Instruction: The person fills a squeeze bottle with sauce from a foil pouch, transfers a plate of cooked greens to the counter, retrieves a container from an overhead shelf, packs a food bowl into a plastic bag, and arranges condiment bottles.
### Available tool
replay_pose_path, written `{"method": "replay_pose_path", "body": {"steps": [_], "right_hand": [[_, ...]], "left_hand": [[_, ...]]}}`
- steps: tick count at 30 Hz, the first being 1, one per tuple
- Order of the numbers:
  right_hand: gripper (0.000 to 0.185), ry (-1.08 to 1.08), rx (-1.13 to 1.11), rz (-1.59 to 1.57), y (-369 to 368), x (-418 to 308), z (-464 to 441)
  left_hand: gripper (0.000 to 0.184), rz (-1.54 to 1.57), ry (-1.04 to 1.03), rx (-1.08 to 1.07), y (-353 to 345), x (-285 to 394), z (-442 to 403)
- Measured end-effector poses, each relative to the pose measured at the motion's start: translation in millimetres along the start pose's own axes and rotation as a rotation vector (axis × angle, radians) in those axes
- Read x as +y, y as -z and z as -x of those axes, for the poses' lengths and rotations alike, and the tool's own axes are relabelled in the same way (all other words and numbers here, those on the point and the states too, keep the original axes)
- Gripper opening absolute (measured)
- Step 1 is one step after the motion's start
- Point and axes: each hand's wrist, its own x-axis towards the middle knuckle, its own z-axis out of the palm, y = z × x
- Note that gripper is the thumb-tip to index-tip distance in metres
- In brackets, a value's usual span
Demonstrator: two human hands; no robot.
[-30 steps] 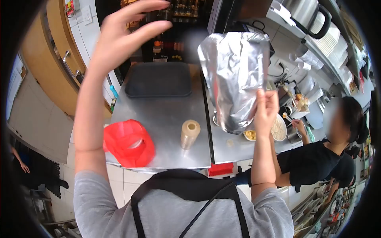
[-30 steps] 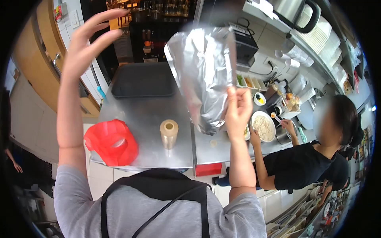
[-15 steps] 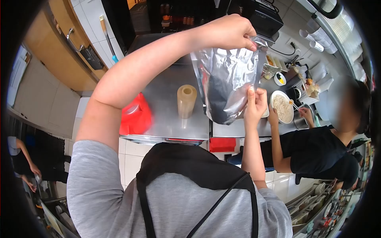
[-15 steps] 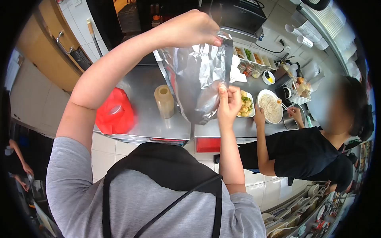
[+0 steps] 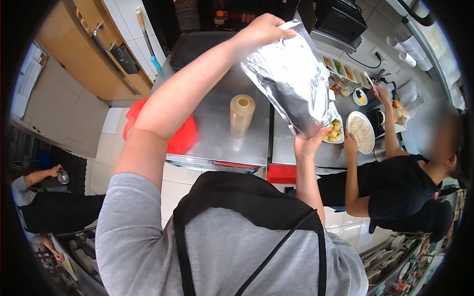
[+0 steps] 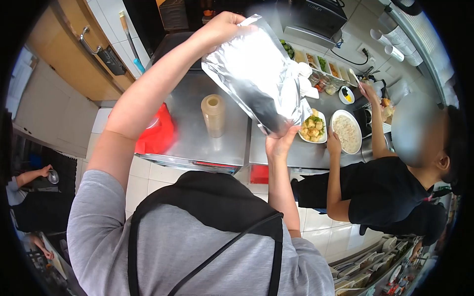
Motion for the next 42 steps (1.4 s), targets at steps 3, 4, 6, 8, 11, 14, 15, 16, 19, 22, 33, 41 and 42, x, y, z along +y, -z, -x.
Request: {"method": "replay_pose_path", "body": {"steps": [3, 4, 6, 8, 11, 14, 15, 16, 19, 22, 33, 41, 42], "right_hand": [[0.059, 0.068, 0.179, 0.026, 1, -12, -6], [0.059, 0.067, 0.181, 0.028, 4, -17, -8], [0.062, 0.097, 0.181, 0.106, 11, -25, -10], [0.064, 0.076, 0.209, 0.103, 20, -32, -11], [0.074, 0.132, 0.227, 0.251, 31, -41, -15], [0.075, 0.143, 0.21, 0.301, 37, -52, -18], [0.074, 0.181, 0.242, 0.309, 37, -53, -20], [0.074, 0.178, 0.242, 0.312, 36, -56, -21], [0.072, 0.266, 0.088, 0.422, 32, -64, -25], [0.07, 0.307, 0.023, 0.491, 21, -70, -30], [0.063, 0.369, -0.165, 0.906, -37, -104, -50], [0.046, 0.417, -0.3, 1.016, -83, -117, -61], [0.046, 0.416, -0.298, 1.017, -85, -118, -64]], "left_hand": [[0.029, 0.183, 0.109, -0.109, 0, -12, 12], [0.033, 0.294, 0.151, -0.21, 3, -17, 15], [0.034, 0.305, 0.19, -0.264, 8, -29, 25], [0.037, 0.324, 0.262, -0.345, 5, -42, 37], [0.038, 0.426, 0.317, -0.37, 3, -48, 49], [0.035, 0.534, 0.35, -0.341, -2, -47, 61], [0.033, 0.55, 0.334, -0.323, -3, -49, 64], [0.032, 0.567, 0.318, -0.304, -4, -52, 66], [0.031, 0.599, 0.31, -0.283, -7, -75, 69], [0.033, 0.65, 0.311, -0.264, -7, -81, 75], [0.035, 1.038, 0.213, -0.235, -8, -102, 98], [0.048, 1.168, 0.22, -0.212, -9, -109, 104], [0.048, 1.193, 0.229, -0.199, -9, -109, 104]]}}
